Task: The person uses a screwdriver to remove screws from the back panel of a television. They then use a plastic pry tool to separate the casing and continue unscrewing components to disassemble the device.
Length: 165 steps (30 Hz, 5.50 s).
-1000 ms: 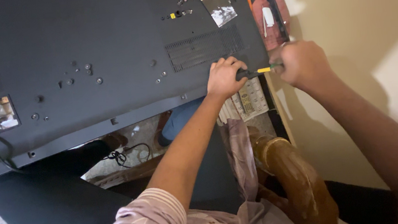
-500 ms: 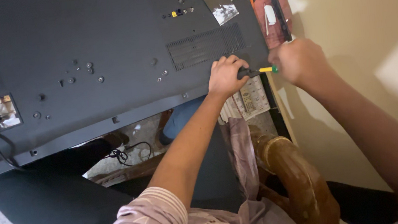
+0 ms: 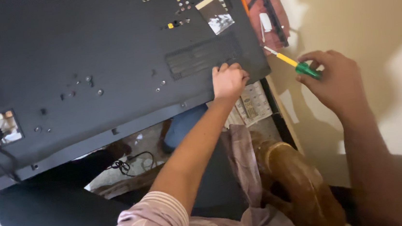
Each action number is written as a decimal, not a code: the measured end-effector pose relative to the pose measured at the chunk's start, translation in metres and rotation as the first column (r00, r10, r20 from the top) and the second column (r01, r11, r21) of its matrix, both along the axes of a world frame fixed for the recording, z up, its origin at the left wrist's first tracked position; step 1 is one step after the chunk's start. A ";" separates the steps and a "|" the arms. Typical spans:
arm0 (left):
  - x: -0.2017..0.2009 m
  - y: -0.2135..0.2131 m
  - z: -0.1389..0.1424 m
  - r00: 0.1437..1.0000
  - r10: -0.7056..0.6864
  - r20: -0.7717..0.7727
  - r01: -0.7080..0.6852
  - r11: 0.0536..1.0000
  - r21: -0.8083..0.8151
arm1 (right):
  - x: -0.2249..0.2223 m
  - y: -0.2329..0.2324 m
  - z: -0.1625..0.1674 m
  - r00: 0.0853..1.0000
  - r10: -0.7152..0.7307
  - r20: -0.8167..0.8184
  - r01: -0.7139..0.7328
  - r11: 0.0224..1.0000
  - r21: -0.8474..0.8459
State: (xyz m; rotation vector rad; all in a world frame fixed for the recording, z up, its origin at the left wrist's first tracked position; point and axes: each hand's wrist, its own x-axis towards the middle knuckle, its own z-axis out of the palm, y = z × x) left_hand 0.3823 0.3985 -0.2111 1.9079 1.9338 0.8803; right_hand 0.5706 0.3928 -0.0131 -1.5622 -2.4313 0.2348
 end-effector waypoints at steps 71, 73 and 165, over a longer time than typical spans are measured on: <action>-0.122 -0.217 0.139 0.557 -0.041 0.829 -0.019 0.998 0.062 | -0.148 -0.158 -0.055 0.114 -0.364 -0.924 -0.349 0.856 -0.381; -0.122 -0.217 0.144 0.593 -0.036 0.804 -0.042 0.996 0.076 | -0.146 -0.158 -0.059 0.100 -0.373 -0.923 -0.357 0.852 -0.383; -0.114 -0.243 0.163 0.954 0.133 0.268 -0.236 0.884 0.402 | -0.150 -0.172 -0.037 0.255 -0.263 -0.930 -0.321 0.885 -0.338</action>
